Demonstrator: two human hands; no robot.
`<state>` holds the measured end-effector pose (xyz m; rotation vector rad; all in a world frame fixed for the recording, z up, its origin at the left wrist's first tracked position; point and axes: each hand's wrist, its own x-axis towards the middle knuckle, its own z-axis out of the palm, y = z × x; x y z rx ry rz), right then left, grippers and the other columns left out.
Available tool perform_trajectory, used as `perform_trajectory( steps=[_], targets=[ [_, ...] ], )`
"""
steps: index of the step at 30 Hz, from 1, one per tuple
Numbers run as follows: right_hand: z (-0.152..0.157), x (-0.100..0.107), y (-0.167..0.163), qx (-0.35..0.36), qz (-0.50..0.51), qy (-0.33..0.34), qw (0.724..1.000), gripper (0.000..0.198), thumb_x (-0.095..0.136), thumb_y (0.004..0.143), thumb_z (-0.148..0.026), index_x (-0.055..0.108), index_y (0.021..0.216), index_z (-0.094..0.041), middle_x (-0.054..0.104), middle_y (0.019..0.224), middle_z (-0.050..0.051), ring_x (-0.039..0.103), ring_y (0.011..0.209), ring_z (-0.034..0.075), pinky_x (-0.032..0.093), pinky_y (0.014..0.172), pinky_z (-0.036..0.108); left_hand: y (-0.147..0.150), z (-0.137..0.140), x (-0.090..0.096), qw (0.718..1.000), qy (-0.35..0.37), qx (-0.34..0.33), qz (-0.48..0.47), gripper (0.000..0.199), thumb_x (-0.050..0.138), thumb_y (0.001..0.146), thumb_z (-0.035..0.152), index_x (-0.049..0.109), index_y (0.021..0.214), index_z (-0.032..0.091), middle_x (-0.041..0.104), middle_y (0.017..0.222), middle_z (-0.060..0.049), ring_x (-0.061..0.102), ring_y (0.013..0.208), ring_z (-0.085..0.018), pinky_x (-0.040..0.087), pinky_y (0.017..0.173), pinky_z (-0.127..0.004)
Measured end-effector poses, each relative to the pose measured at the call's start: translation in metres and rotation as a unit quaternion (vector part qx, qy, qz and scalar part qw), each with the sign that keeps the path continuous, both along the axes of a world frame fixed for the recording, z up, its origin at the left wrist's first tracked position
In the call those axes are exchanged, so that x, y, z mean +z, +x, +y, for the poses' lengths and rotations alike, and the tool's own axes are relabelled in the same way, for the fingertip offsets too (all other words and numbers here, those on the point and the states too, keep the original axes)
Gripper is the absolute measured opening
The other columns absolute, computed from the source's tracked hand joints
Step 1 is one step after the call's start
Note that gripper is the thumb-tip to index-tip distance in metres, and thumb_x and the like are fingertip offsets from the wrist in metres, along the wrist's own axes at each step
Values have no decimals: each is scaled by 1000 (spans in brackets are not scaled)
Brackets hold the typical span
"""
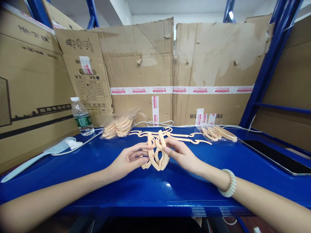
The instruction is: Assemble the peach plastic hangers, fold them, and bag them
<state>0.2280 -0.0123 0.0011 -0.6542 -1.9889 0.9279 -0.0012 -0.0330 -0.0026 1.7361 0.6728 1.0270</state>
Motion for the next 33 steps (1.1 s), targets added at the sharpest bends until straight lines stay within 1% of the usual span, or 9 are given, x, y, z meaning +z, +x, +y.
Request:
perform_trajectory(
  steps=[3,6,9,11,14,17,21,28,33],
  targets=[
    [2,1,1,-18,-35,42,998,32,50,91,-43,63,114,-24,64,113,7,57,108,23,42,100,45,0,-2,-1,1000,-1,-16,9,35,66,81,23,62,115,22,50,132,-10,62,104,-22,53,86,-34],
    [0,3,2,-7,-63,54,997,33,47,93,-42,65,114,-24,64,112,7,58,104,23,44,97,43,0,-3,-3,999,-6,-34,23,36,65,82,23,61,117,21,50,132,-10,60,106,-21,52,89,-34],
    [-4,6,2,16,-66,38,997,35,45,94,-41,63,118,-23,64,112,6,60,100,22,47,92,41,-1,-5,-3,998,3,-44,43,37,63,83,23,59,120,22,54,129,-10,59,108,-21,49,93,-35],
    [-5,7,2,28,-65,25,997,36,46,94,-41,61,121,-22,64,115,7,60,102,22,47,93,41,-1,-5,-3,997,29,-43,59,38,62,84,23,58,122,22,55,128,-10,58,109,-21,48,94,-36],
    [-4,5,1,45,-48,1,998,39,50,92,-39,57,126,-22,62,121,8,59,108,23,46,96,42,-1,-6,-1,994,68,-37,80,37,61,85,21,57,122,21,53,130,-10,57,110,-22,49,90,-34],
    [-3,2,1,51,-15,-16,998,42,54,91,-36,50,131,-26,60,125,7,58,111,22,46,97,41,-2,-5,0,991,90,-36,91,38,59,86,20,56,124,22,49,135,-10,56,109,-21,51,84,-31],
    [-3,2,1,36,5,-6,999,37,58,89,-33,54,124,-25,59,125,6,55,115,21,46,98,39,-2,-6,0,989,105,-43,90,41,59,87,21,54,127,25,44,138,-9,53,112,-21,52,83,-30],
    [-1,3,0,12,26,-17,999,27,60,87,-36,62,110,-22,65,113,6,63,96,17,49,92,36,-2,-6,-1,989,100,-54,89,41,58,87,22,52,128,26,46,135,-9,51,114,-20,52,86,-31],
    [1,2,-1,12,28,-67,997,33,66,80,-40,62,106,-20,68,105,6,64,91,18,52,86,36,-1,-7,1,983,120,-49,130,47,57,87,22,46,133,24,47,136,-10,58,104,-20,53,82,-32]
  ],
)
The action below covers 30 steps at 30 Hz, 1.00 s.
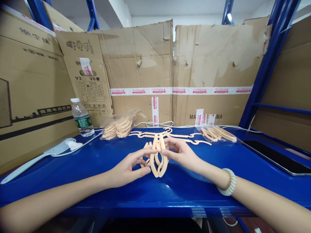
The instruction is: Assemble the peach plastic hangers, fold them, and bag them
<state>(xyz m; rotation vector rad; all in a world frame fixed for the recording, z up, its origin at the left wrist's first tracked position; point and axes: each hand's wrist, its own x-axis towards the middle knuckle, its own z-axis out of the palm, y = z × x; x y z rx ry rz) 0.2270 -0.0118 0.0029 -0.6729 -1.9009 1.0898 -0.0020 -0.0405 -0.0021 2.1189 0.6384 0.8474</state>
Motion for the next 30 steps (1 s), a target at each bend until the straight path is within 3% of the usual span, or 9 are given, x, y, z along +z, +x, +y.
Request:
perform_trajectory(
  steps=[4,7,10,13,16,19,25,30],
  targets=[
    [-1,1,-3,-9,-4,-55,998,33,70,76,-42,61,96,-17,67,87,4,63,75,14,53,65,28,-1,-4,5,997,56,-2,55,52,58,86,25,42,136,26,46,139,-9,56,112,-23,51,90,-36],
    [1,4,-1,-14,7,-98,995,34,72,72,-41,59,91,-16,63,74,0,54,55,8,43,46,20,-3,-3,7,989,110,5,94,52,60,84,28,44,134,26,46,141,-7,44,128,-26,38,106,-43],
    [8,5,8,-34,5,-151,988,35,73,70,-39,59,90,-14,58,65,-2,44,44,4,36,39,18,-8,1,5,980,150,46,121,48,59,84,27,46,130,26,41,145,-7,36,135,-25,28,112,-44],
    [18,1,19,-68,-76,-198,975,33,70,71,-41,57,85,-14,53,52,-5,41,36,4,30,33,17,-13,2,5,961,187,54,196,48,59,84,31,47,130,26,35,149,-6,26,139,-27,22,114,-48],
    [25,-7,25,-99,-147,-190,966,33,67,74,-43,54,87,-15,49,46,-7,40,32,5,27,29,17,-16,-1,7,937,185,18,295,52,53,88,41,40,138,33,27,153,-3,17,142,-30,16,114,-54],
    [27,-10,25,-95,-158,-191,964,36,67,74,-43,54,93,-14,49,48,-8,41,32,6,30,29,17,-16,-5,10,926,172,6,337,50,43,93,46,33,141,39,24,154,0,16,142,-31,15,113,-58],
    [25,-6,26,-89,-145,-223,960,38,67,75,-38,54,101,-14,50,52,-7,43,37,5,34,31,15,-16,-6,11,922,190,10,336,51,41,93,47,33,142,37,25,154,-3,18,142,-31,19,112,-56],
    [19,4,30,-130,-179,-211,952,40,64,77,-30,51,111,-15,54,62,-4,48,39,6,37,31,16,-16,-6,10,924,198,7,327,51,43,93,46,34,142,37,30,152,-5,23,140,-32,22,111,-55]
  ],
)
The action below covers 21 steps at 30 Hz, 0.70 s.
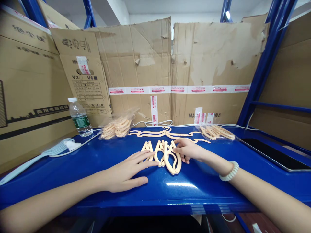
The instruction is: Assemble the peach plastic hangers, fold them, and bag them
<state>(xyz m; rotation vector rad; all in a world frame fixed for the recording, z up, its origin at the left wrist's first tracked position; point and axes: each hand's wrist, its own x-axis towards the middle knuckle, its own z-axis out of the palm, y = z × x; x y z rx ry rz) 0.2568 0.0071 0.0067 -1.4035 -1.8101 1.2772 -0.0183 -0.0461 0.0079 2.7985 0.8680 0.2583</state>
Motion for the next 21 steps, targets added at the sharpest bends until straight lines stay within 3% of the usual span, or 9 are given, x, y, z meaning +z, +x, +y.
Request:
perform_trajectory(
  steps=[4,7,10,13,15,21],
  targets=[
    [4,2,10,-29,-97,44,994,53,66,75,-28,47,123,-15,57,68,-2,48,37,7,40,30,19,-1,0,0,1000,0,-6,-9,50,44,92,46,35,141,36,30,152,-5,24,140,-32,21,112,-55],
    [6,3,19,-30,-163,78,983,61,65,76,-37,43,129,-15,59,75,1,50,39,9,45,32,23,-1,0,0,1000,5,-7,-9,50,44,93,44,36,141,35,31,151,-5,25,139,-31,23,112,-52],
    [2,9,26,41,-198,120,972,73,65,75,-50,40,136,-18,58,93,7,58,55,14,53,43,29,0,0,0,1000,13,-4,-23,50,45,92,42,36,141,34,32,151,-6,27,138,-31,25,111,-50],
    [-7,18,28,159,-230,210,937,77,68,72,-54,43,138,-23,54,106,8,60,77,19,55,68,34,0,0,-1,1000,6,6,-18,54,45,92,45,32,143,35,25,154,-5,21,140,-32,22,112,-53],
    [-13,21,25,216,-239,235,917,74,65,75,-54,41,140,-25,51,110,8,58,82,19,52,76,36,-1,1,-1,1000,-11,7,-1,55,44,92,48,29,144,38,20,156,-3,16,142,-34,17,112,-57],
    [-22,16,12,246,-225,252,908,69,55,84,-52,32,145,-28,45,120,9,57,78,16,51,77,35,-2,3,-2,1000,-30,6,1,56,44,91,52,28,144,40,16,157,-1,11,143,-35,11,111,-63]
  ],
)
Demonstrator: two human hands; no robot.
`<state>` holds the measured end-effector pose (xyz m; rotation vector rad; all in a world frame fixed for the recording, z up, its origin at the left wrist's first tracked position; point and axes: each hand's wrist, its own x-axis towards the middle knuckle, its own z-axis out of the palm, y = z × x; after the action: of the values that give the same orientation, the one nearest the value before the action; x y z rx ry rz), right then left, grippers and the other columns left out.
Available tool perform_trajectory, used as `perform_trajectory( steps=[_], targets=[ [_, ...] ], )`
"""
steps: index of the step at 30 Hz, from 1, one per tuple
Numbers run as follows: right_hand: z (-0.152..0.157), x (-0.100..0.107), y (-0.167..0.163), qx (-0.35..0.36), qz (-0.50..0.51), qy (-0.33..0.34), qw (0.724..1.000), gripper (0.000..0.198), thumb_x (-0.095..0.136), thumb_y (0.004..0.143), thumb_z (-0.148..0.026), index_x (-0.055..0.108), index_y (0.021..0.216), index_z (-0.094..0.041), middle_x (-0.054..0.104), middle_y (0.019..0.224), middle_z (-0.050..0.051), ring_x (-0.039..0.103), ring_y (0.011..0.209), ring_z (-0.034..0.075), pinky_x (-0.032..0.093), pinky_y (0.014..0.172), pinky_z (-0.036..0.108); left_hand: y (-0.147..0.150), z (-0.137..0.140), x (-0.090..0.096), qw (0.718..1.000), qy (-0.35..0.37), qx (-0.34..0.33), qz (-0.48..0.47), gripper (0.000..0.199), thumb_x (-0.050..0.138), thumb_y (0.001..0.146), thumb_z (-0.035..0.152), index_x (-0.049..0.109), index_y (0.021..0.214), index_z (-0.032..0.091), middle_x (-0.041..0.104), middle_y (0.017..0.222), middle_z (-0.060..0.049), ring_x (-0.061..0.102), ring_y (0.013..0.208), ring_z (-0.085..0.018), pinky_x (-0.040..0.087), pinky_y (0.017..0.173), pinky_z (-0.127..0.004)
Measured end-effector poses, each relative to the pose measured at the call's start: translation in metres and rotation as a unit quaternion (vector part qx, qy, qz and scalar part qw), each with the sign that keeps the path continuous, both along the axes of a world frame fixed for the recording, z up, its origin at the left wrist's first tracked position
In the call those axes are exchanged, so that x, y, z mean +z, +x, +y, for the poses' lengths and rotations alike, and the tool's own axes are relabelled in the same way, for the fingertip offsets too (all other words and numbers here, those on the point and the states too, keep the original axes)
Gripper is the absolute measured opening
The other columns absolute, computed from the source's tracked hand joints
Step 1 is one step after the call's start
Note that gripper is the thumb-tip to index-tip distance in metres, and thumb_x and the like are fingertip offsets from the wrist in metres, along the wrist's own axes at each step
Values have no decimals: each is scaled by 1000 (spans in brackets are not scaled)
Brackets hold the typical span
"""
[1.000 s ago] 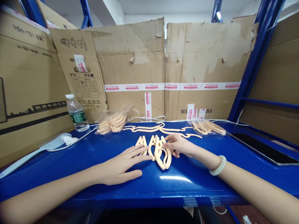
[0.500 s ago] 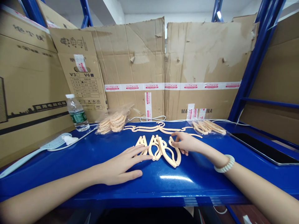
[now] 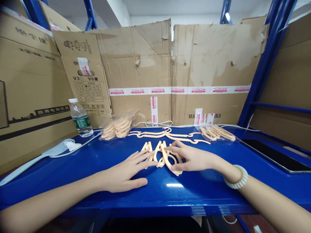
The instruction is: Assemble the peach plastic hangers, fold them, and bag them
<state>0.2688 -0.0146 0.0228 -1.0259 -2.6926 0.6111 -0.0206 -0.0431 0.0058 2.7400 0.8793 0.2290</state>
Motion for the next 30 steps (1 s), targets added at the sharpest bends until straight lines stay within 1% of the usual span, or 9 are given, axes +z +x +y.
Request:
perform_trajectory(
  steps=[3,5,8,11,15,19,25,27,30],
  targets=[
    [-2,-4,-5,-16,-6,47,999,68,54,85,-50,32,145,-28,42,128,10,60,82,18,50,82,37,0,1,-1,1000,3,7,-9,57,47,90,51,30,143,39,18,156,-1,11,143,-33,12,112,-62],
    [-3,-6,-8,-12,-5,74,997,72,58,82,-51,33,145,-27,43,131,11,60,92,22,48,87,38,-1,2,-1,1000,-2,6,-17,56,48,90,51,32,142,38,21,155,-2,13,143,-33,13,112,-61],
    [-4,-10,-12,2,9,96,995,75,60,80,-52,32,146,-26,43,135,11,55,109,27,44,95,38,-2,3,-3,1000,-4,0,-23,58,48,90,51,30,143,36,21,155,-3,13,143,-33,13,113,-59],
    [-5,-13,-17,2,15,107,994,73,58,83,-49,30,146,-27,39,139,11,54,112,27,44,96,38,-2,4,-4,1000,3,-1,-18,60,47,90,50,26,145,37,18,156,-2,11,143,-33,11,113,-59],
    [-7,-13,-19,-15,5,104,994,69,57,83,-48,32,145,-30,35,141,11,58,106,27,48,91,38,-2,4,-3,1000,5,3,-3,60,45,91,52,24,145,38,17,156,-2,10,143,-33,12,113,-60],
    [-5,-11,-16,-41,3,95,995,65,59,82,-44,37,142,-28,37,138,12,62,94,23,51,84,37,-2,3,-2,1000,1,4,-9,60,46,90,52,26,145,37,20,156,-3,12,143,-33,12,113,-60],
    [1,-14,-7,-71,19,68,995,55,58,82,-48,50,131,-24,41,131,13,60,63,11,54,69,32,-2,3,-2,1000,13,6,-2,59,46,90,52,28,144,36,23,155,-4,15,142,-34,14,112,-59],
    [1,-15,-7,-72,14,68,995,55,57,82,-49,51,130,-23,42,130,12,59,61,10,54,69,32,-2,3,-1,1000,22,7,-1,58,46,90,52,31,143,35,27,153,-6,18,141,-35,17,112,-58],
    [1,-17,-9,-75,3,72,995,61,56,82,-53,47,134,-22,40,131,13,61,65,11,54,73,33,-1,2,0,999,38,4,-14,55,49,89,49,37,140,33,33,149,-7,24,139,-34,21,111,-56]
  ],
)
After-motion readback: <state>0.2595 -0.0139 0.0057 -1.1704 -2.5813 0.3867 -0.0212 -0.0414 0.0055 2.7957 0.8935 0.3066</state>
